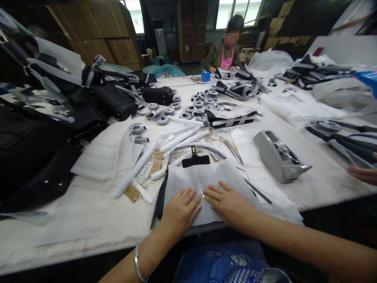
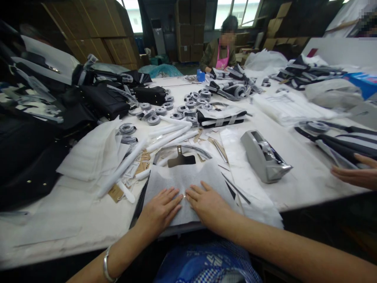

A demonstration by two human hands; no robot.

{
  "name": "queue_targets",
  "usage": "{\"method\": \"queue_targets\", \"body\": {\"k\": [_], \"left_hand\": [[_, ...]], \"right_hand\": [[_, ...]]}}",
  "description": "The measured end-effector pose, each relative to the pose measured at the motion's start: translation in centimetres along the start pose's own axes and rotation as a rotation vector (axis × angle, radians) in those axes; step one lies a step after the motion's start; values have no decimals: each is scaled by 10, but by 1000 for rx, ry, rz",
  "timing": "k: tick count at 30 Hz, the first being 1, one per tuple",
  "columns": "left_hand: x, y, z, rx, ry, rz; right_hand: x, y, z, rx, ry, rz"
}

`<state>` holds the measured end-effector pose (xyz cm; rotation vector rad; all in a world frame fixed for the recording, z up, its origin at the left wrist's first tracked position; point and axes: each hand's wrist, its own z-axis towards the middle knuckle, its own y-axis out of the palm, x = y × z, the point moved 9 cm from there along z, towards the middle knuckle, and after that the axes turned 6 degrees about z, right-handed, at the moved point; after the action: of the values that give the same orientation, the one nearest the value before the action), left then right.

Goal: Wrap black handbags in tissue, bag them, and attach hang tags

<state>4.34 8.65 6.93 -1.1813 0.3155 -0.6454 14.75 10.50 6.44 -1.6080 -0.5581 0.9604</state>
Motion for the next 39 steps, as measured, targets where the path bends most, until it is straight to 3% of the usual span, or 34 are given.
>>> {"method": "queue_targets", "body": {"k": [5,10,19,27,32,35,39], "left_hand": [[0,5,8,-118,-9,17],[-4,8,12,-217,-2,0],[-19,-2,-2,-218,-66,12],[-21,-1,-1,-80,17,153],[-35,3,6,-75,58,137],[-55,1,19,-115,-31,124],[-78,4,38,-207,-200,149]], "right_hand": [[10,-18,6,0,-9,48],[25,-18,4,-10,32,102],[32,1,-16,158,137,11],[33,1,-16,241,36,-204],[49,9,-20,292,-16,-154],[66,-1,-17,313,29,-67],[88,-20,2,239,177,-58]]}}
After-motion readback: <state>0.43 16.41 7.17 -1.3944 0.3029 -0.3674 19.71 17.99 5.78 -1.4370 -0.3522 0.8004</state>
